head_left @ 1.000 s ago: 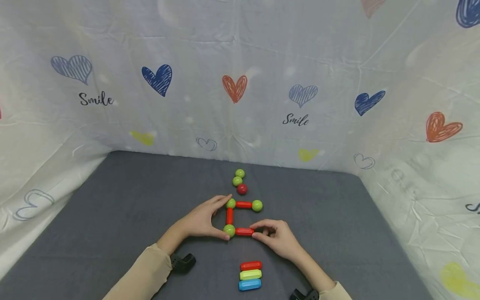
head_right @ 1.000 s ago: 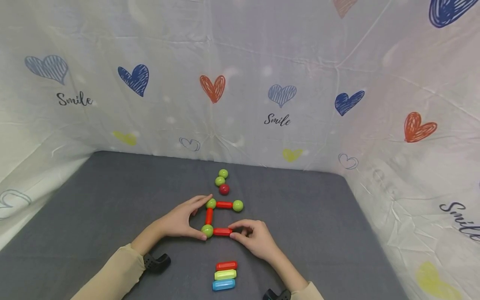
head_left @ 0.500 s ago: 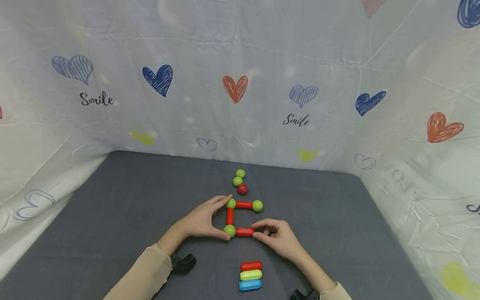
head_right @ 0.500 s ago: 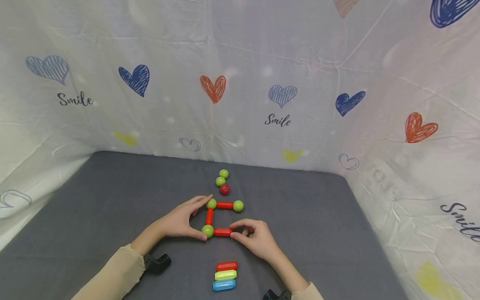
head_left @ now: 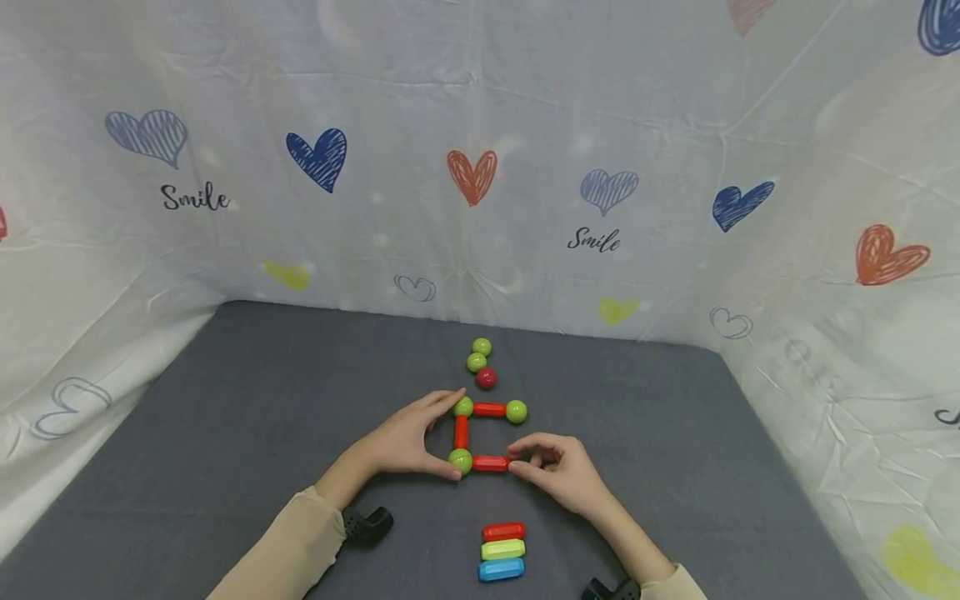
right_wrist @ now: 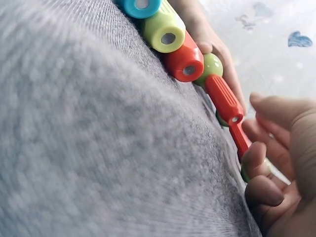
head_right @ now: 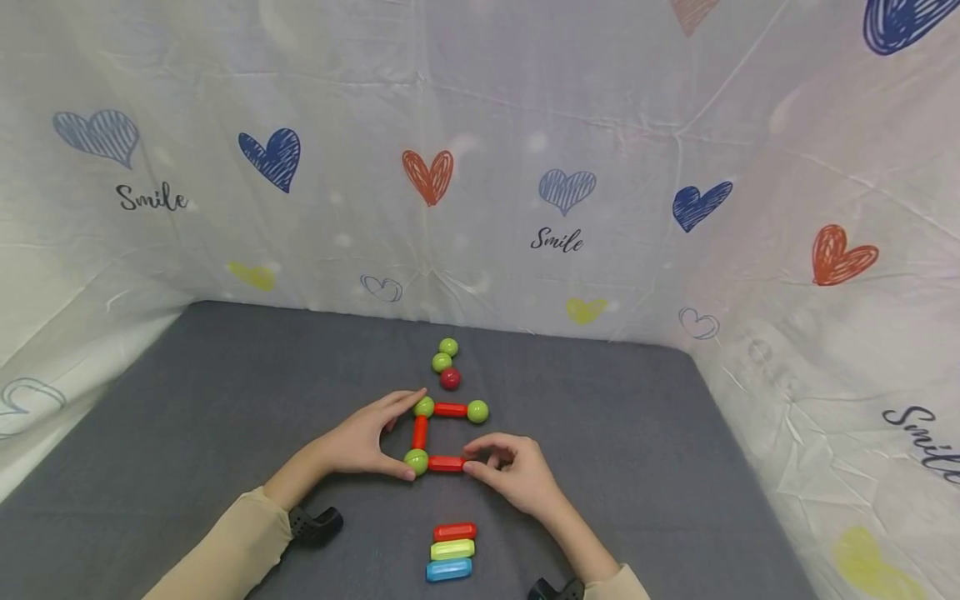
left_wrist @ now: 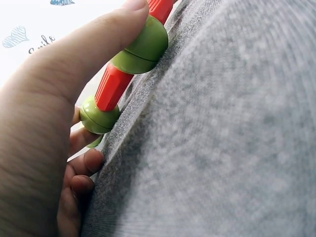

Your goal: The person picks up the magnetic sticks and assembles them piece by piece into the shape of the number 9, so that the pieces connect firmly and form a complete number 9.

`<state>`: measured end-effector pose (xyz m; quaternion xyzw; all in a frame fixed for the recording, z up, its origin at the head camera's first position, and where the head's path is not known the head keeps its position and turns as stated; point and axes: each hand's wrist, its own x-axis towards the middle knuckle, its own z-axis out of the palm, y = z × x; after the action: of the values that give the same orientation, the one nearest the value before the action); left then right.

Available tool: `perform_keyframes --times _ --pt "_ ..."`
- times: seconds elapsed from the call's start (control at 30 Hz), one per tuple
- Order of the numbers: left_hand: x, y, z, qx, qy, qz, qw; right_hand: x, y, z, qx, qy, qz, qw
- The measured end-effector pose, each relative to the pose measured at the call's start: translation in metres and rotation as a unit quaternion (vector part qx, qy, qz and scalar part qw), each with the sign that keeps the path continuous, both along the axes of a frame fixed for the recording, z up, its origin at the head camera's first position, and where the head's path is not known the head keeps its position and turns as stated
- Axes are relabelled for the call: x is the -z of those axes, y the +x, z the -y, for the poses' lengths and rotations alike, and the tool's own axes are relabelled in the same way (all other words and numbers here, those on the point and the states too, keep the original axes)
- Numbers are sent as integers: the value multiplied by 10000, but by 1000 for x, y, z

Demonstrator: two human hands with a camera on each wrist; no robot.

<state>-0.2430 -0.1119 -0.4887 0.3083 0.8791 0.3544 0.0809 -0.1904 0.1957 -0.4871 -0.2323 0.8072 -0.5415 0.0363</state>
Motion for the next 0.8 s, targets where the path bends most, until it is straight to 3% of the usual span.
perform_keyframes --times 0.17,0.4,0.57,0.8 --pt "-1 0 1 -6 -6 -10 10000 -10 2 -1 -214 -46 -8 9998" --pt "-2 2 0 12 19 27 10000 -15 17 -7 -949 -247 -225 9949" --pt "-2 2 1 -11 6 24 10000 -7 27 -12 -1231 47 -72 9924" --pt "0 0 0 -5 -48 9 10000 5 28 -16 -1434 132 183 9894"
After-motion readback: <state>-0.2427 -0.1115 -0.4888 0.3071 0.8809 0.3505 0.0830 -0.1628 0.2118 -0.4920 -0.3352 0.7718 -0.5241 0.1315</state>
